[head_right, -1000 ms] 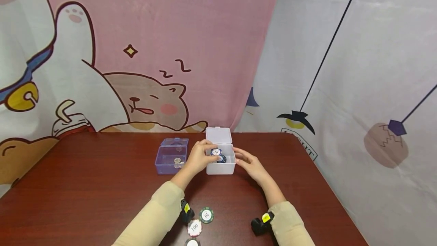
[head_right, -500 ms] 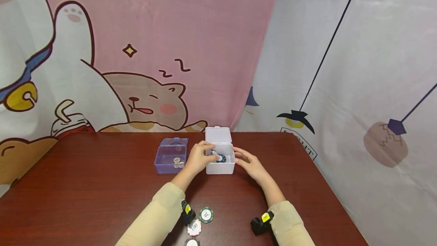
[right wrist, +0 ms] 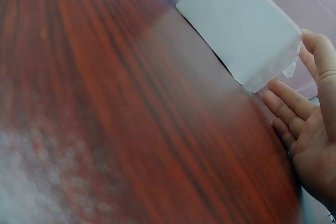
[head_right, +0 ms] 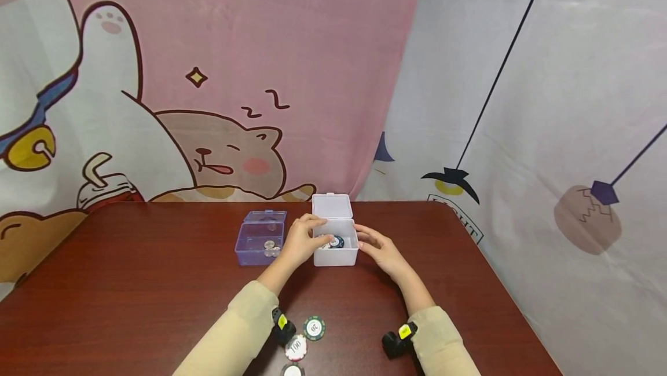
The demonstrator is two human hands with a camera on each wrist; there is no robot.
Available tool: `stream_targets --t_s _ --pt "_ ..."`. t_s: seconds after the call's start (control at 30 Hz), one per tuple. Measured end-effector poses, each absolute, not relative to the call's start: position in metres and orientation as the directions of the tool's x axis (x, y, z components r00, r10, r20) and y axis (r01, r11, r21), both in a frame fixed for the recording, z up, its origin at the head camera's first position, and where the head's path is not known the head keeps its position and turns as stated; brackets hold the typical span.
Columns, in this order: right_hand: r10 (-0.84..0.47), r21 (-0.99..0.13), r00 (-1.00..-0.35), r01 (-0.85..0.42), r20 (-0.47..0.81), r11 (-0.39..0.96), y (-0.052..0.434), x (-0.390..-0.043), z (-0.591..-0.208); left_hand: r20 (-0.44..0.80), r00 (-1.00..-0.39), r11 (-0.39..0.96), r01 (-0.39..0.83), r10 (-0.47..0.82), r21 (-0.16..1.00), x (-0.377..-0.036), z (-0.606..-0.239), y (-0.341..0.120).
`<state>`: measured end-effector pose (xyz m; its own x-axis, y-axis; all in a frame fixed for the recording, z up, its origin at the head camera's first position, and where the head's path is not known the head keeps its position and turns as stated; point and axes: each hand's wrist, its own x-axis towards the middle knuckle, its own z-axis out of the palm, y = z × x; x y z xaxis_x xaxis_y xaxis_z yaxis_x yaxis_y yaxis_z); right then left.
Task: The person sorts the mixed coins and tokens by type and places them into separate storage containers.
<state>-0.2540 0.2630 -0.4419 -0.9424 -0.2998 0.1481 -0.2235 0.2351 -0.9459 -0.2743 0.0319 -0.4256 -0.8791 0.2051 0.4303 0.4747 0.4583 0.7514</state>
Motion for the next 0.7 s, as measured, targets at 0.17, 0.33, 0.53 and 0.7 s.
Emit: stream_targets --t_s 0.17,0.33,0.53,0.7 --pt "-0.294 -0.946 -0.944 -0.224 0.151 0.236 0.262 -0.254 -0.442 0.462 -0.863 0.392 0.505 0.205 0.769 -0.270 -0.419 0.028" --pt "-0.297 -0.947 -0.942 -0.228 0.156 0.226 0.262 -0.254 -0.442 0.465 -0.857 0.325 0.515 0.222 0.793 -0.261 -0.414 0.024" --pt "-0.310 -0.942 -0.937 -0.240 0.161 0.234 0.263 -0.254 -0.442 0.485 -0.843 0.302 0.536 0.231 0.788 -0.250 -0.407 0.020" --pt "-0.314 -0.941 -0.935 -0.245 0.165 0.235 0.264 -0.254 -0.442 0.498 -0.828 0.287 0.558 0.259 0.779 -0.240 -0.405 0.017"
